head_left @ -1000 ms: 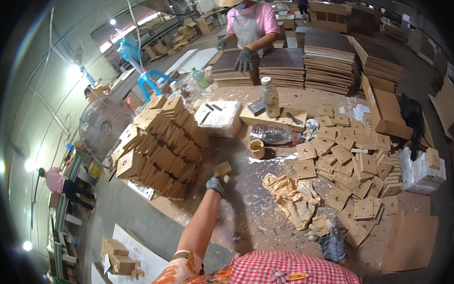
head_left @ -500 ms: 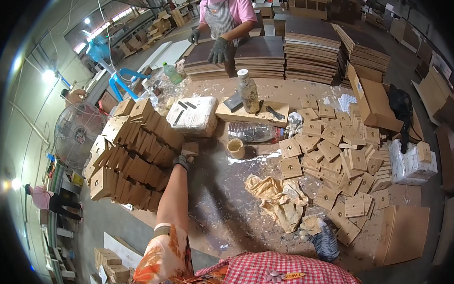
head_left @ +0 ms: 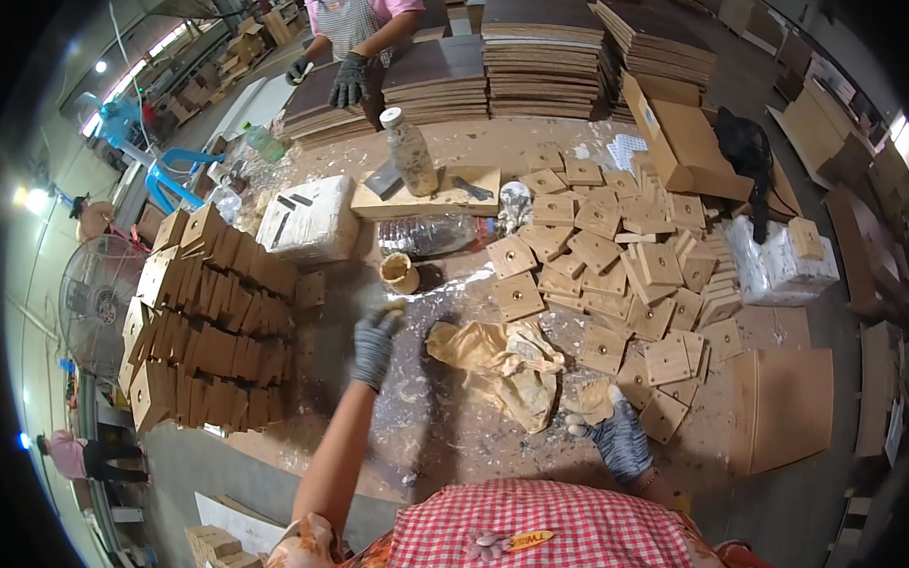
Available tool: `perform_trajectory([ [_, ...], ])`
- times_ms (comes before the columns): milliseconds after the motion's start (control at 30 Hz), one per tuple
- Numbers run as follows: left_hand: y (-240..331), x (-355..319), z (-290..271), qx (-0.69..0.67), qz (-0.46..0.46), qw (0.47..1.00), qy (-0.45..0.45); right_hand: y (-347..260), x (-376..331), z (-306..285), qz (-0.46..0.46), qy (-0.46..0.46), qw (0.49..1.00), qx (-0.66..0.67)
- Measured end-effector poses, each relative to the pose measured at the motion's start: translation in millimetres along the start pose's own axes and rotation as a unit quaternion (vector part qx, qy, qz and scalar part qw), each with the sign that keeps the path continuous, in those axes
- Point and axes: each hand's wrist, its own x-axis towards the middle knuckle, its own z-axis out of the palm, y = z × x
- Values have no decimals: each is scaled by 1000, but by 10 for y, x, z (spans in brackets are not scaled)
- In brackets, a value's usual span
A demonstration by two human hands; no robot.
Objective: The person picks up square wooden blocks with holes from a table and places them onto stacks, occasionally wiping or handling a piece of cloth.
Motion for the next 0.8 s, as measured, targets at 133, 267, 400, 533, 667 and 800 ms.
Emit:
perform_trajectory([
  [133, 142, -546, 809, 60, 22, 992, -106, 216, 90, -231, -54, 18, 994, -94],
  [267, 590, -1067, 1492, 93, -7, 970, -225, 68, -22, -86, 9, -45, 998, 45],
  [400, 473, -877, 1470, 263, 74, 948, -163, 182, -78, -181, 2, -67, 997, 34],
  [533, 154, -163, 854, 523, 191, 821, 126, 209, -140, -289, 4, -54, 998, 33],
  [667, 312, 309, 338, 639, 78, 740, 193, 222, -151, -269, 45, -54, 997, 4],
  [800, 370, 591, 266, 614, -38, 773, 153, 198, -151, -92, 68, -48, 997, 0],
])
